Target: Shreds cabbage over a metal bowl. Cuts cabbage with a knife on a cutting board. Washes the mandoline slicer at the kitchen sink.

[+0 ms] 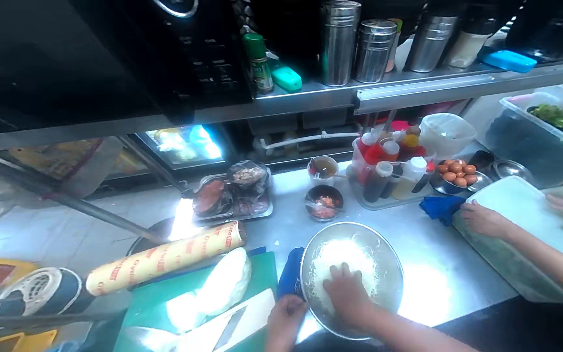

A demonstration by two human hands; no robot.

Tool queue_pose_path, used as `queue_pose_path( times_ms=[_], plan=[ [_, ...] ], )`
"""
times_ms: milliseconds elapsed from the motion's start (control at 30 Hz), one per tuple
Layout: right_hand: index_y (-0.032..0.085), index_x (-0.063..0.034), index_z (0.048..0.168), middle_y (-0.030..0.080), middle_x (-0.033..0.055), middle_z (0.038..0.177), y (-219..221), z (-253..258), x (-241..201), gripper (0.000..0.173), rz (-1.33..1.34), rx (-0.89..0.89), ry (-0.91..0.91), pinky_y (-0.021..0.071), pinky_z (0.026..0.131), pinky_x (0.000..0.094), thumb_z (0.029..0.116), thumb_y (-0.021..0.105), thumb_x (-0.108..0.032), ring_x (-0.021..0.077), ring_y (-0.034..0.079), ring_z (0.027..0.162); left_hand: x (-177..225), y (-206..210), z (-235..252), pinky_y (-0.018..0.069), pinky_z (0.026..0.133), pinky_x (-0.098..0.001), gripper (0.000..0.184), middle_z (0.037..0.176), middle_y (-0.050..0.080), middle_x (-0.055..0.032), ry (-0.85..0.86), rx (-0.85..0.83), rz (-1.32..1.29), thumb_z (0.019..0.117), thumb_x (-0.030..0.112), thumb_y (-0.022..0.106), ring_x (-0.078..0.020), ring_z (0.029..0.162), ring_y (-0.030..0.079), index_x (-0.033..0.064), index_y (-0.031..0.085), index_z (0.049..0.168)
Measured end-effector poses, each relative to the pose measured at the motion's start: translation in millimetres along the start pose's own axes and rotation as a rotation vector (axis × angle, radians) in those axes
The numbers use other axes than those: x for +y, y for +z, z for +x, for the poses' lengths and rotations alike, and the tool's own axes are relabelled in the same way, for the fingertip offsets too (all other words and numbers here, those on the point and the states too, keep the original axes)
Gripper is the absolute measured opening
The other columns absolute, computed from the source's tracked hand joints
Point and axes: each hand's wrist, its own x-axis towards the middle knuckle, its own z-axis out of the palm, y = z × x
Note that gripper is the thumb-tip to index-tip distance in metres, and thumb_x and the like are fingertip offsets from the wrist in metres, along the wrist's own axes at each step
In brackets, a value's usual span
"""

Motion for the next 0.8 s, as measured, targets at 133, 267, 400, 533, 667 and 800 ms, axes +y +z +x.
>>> queue_pose_path(
  times_ms=[133,267,400,533,667,800],
  plan=[
    [0.062,-0.0163,0.135,0.049,0.0278,0.142,-18,-6,54,0.066,0.131,-0.007,0.17,0.0552,0.081,0.0704,0.0718,0.081,-0.022,0.0539,0.054,0.121,-8,-9,-5,0.061,0.069,-0.0401,0.026,0.086,0.073,-0.0042,0.005,0.042,-0.052,0.0884,0.029,0.078,-0.0175,0.074,0.07,0.0099,0.072,0.104],
    [0.07,-0.0138,0.113,0.068,0.0134,0.111,-65,-15,96,0.047,0.352,0.068,0.179,0.056,0.087,0.0597,0.0707,0.082,-0.031,0.033,0.067,0.104,-14,-12,-11,0.061,0.068,-0.0392,0.025,0.086,0.073,-0.005,0.0,0.051,-0.086,0.0897,0.028,0.077,-0.0175,0.073,0.07,0.0087,0.071,0.104],
    [0.069,-0.019,0.121,0.072,0.0084,0.112,-92,-27,108,0.047,0.426,0.087,0.214,0.0558,0.09,0.0583,0.0772,0.078,-0.035,0.0275,0.069,0.106,-16,-6,-7,0.0615,0.069,-0.0398,0.029,0.088,0.073,-0.0061,-0.012,-0.005,-0.109,0.0905,0.03,0.076,-0.0182,0.075,0.071,0.0085,0.07,0.109],
    [0.051,-0.0241,0.15,0.049,0.0158,0.153,-71,-13,101,0.094,0.273,0.059,0.245,0.0478,0.104,0.0663,0.0669,0.086,-0.05,0.0415,0.052,0.134,-8,7,1,0.063,0.072,-0.0418,0.045,0.094,0.073,-0.0072,-0.059,-0.077,-0.069,0.0907,0.036,0.076,-0.0197,0.078,0.072,0.0079,0.063,0.124],
    [0.04,-0.0285,0.156,0.028,0.024,0.162,-16,7,59,0.114,0.135,-0.037,0.262,0.0497,0.084,0.0782,0.0556,0.094,-0.042,0.0594,0.038,0.136,-10,18,14,0.0639,0.075,-0.0434,0.053,0.097,0.073,-0.0077,-0.087,-0.11,0.011,0.0897,0.036,0.076,-0.0206,0.08,0.074,0.0067,0.056,0.129],
    [0.067,-0.0175,0.125,0.061,0.0163,0.126,-15,16,70,0.053,0.223,0.096,0.178,0.0585,0.084,0.0574,0.0737,0.076,-0.02,0.0367,0.065,0.109,-11,21,21,0.0642,0.074,-0.0422,0.045,0.095,0.073,-0.0081,-0.11,-0.14,0.002,0.0887,0.027,0.076,-0.0203,0.079,0.074,0.0056,0.056,0.124]
  ],
)
